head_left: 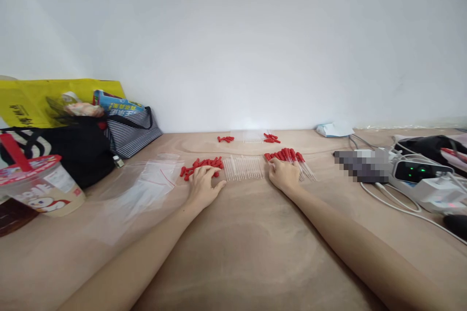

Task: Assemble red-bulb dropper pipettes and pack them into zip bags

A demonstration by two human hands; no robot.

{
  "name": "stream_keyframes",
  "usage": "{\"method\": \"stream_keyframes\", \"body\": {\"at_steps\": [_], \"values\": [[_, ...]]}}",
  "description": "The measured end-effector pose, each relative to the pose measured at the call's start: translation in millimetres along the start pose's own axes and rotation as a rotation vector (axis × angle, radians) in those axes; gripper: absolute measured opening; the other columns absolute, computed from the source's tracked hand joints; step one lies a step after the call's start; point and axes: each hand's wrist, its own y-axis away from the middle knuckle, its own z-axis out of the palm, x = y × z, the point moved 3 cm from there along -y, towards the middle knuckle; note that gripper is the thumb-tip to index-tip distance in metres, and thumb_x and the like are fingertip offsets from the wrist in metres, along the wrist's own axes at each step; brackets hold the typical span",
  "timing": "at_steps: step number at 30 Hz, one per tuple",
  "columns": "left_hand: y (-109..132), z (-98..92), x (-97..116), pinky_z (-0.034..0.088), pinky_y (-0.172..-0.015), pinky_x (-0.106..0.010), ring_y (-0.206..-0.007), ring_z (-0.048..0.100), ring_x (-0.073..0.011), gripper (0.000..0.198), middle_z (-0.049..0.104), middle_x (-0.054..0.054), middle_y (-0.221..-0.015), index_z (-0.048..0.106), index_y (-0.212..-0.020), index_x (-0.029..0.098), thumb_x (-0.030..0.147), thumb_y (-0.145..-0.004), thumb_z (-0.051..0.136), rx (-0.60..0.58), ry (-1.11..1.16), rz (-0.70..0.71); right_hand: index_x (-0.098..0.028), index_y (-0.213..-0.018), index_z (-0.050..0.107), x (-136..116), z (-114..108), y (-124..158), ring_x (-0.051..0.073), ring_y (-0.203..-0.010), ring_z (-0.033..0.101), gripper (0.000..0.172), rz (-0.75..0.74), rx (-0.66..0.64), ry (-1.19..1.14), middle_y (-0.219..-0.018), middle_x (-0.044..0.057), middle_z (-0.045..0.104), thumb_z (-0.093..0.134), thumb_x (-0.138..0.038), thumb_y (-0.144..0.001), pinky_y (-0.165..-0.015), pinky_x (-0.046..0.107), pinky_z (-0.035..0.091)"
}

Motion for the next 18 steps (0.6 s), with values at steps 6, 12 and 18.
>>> {"method": "stream_keyframes", "body": {"at_steps": [6,12,18], "values": [[-7,0.1,-12,0.033,-0.077,-0.039,-0.098,0.045,-0.027,0.026,0.056,-0.006,-0.099,0.058,-0.093,0.023,0.034,-0.07,0.06,0.029,-0.081,-0.06,-0.018,-0.095,0.059,-3,3,-2,0.022,-0.074,0.058,0.029,0.032,-0.055,0.045,-0.078,0.01,0.066,0.035,-0.027,-0.08,-0.074,0.037,0.021],[-11,-0.9,-17,0.034,-0.076,-0.038,-0.098,0.046,-0.0269,0.023,0.057,-0.006,-0.093,0.059,-0.083,0.022,0.041,-0.07,0.059,0.034,-0.119,-0.111,-0.017,-0.091,0.058,-8,-2,-1,0.023,-0.077,0.058,0.029,0.037,-0.015,0.002,-0.082,0.01,0.066,0.036,-0.031,-0.08,-0.076,0.038,0.022],[-10,-0.7,-20,0.034,-0.077,-0.041,-0.096,0.047,-0.0273,0.029,0.057,-0.007,-0.088,0.059,-0.078,0.02,0.048,-0.073,0.051,0.05,-0.098,-0.162,-0.019,-0.078,0.062,-23,-3,-5,0.023,-0.077,0.059,0.026,0.079,-0.136,-0.05,-0.08,0.008,0.066,0.04,-0.033,-0.077,-0.075,0.037,0.026]]}}
